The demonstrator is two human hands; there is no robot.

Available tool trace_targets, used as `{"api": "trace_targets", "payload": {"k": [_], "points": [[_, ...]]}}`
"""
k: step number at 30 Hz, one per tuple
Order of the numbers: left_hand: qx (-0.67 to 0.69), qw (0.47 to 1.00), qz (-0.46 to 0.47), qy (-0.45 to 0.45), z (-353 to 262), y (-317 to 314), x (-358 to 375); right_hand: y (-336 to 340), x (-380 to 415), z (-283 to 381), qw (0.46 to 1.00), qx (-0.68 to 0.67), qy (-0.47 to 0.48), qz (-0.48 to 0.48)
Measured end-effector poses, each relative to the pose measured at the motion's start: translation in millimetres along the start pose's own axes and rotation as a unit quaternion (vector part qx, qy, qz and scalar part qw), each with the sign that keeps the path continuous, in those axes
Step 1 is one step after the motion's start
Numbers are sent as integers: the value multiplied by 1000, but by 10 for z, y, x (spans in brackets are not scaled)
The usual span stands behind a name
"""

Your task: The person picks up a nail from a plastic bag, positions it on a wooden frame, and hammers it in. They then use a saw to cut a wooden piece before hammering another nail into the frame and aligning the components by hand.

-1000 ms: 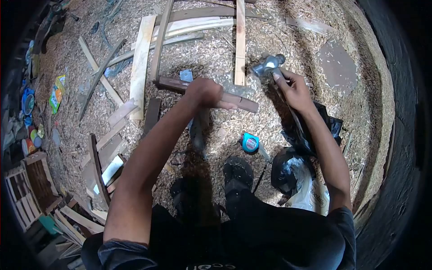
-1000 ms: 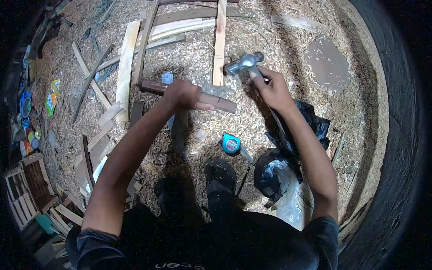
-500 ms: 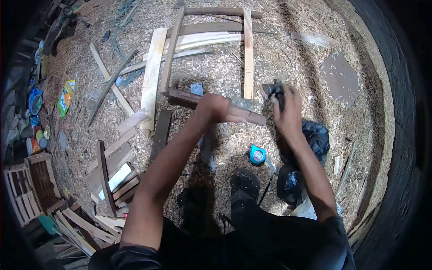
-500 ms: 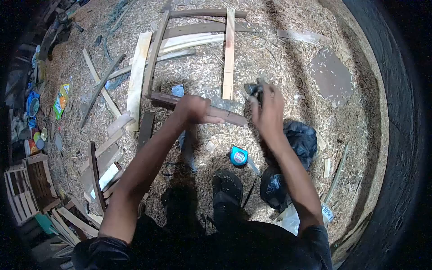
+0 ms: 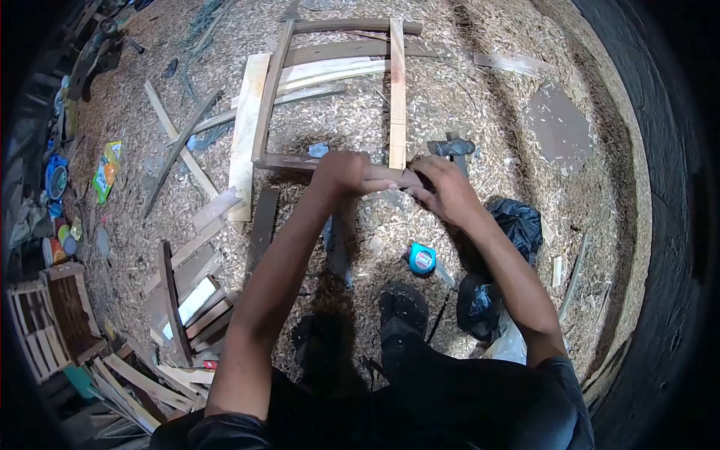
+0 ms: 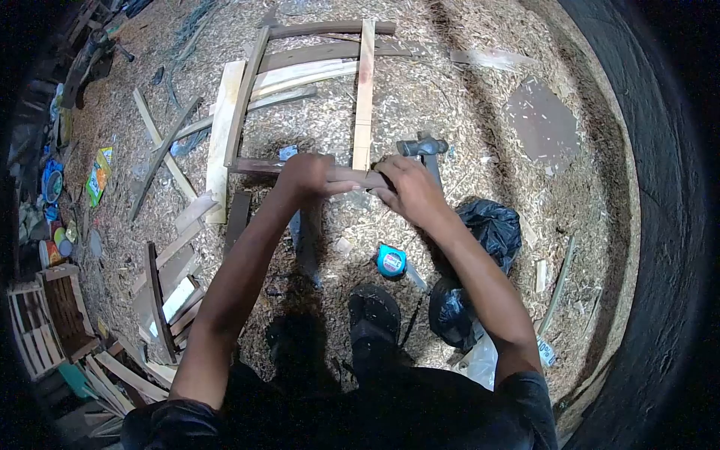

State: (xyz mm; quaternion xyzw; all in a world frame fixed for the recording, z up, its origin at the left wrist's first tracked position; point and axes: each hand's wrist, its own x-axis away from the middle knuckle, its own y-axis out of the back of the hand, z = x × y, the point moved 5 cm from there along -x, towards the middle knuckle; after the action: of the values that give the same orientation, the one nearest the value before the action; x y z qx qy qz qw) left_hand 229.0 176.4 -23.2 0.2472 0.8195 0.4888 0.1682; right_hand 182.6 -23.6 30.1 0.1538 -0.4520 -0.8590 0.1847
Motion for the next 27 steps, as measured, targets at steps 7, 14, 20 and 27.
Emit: {"api": "trace_targets", "payload": {"k": [7, 14, 20, 27], "points": [[133, 989, -48, -35, -246, 68, -7, -48, -37, -32, 997, -41, -67, 1], [227, 972, -56, -19, -214, -12, -57, -109, -18, -69, 993, -97, -69, -22], [270, 944, -92, 168, -113, -98, -262, -144, 63, 0, 990, -99, -62, -74], [270, 938, -8, 218, -98, -95, -374, -99, 124, 32, 984, -130, -81, -95]]}}
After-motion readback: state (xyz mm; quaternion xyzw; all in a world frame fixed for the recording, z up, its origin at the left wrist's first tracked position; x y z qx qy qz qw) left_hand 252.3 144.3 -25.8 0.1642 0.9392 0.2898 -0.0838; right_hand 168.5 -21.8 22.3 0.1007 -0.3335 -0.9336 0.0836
